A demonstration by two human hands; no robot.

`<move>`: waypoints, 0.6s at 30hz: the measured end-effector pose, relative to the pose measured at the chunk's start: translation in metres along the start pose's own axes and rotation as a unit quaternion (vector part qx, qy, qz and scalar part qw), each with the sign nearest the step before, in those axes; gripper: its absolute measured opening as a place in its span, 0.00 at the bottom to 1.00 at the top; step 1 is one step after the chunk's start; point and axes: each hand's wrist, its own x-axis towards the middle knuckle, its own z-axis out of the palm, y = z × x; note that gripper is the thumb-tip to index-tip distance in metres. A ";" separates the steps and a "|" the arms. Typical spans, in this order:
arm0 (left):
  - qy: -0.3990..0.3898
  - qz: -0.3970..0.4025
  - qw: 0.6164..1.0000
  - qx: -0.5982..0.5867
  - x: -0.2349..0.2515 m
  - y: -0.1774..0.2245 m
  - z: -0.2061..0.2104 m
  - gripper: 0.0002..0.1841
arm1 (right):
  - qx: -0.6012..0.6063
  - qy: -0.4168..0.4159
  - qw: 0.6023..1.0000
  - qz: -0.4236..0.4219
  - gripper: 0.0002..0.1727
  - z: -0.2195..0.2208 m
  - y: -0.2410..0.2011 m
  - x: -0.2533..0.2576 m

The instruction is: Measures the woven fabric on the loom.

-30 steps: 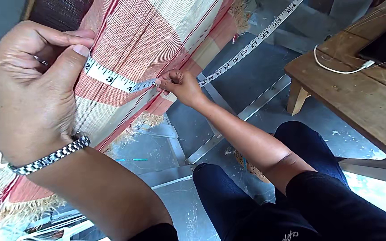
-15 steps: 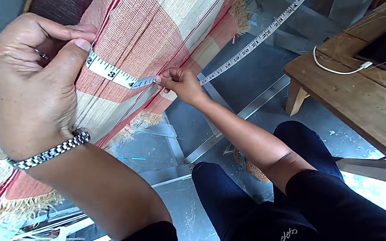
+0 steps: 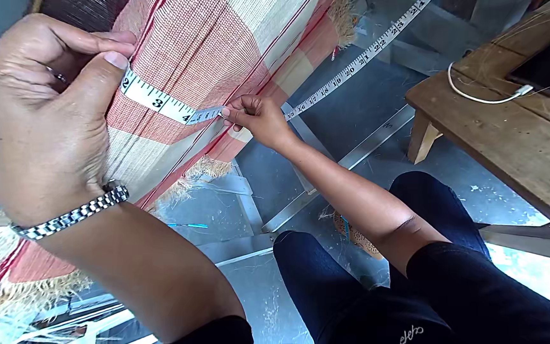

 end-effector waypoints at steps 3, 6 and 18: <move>-0.009 0.039 0.999 -0.019 -0.002 -0.004 -0.003 0.09 | -0.005 0.003 1.000 0.001 0.09 0.000 0.003 0.000; -0.023 0.082 0.995 -0.053 -0.004 -0.005 -0.004 0.08 | -0.010 0.012 1.000 0.006 0.08 -0.003 0.012 -0.001; -0.027 0.090 0.995 -0.042 -0.007 0.003 -0.005 0.07 | -0.019 0.017 0.999 0.034 0.08 -0.003 0.021 -0.003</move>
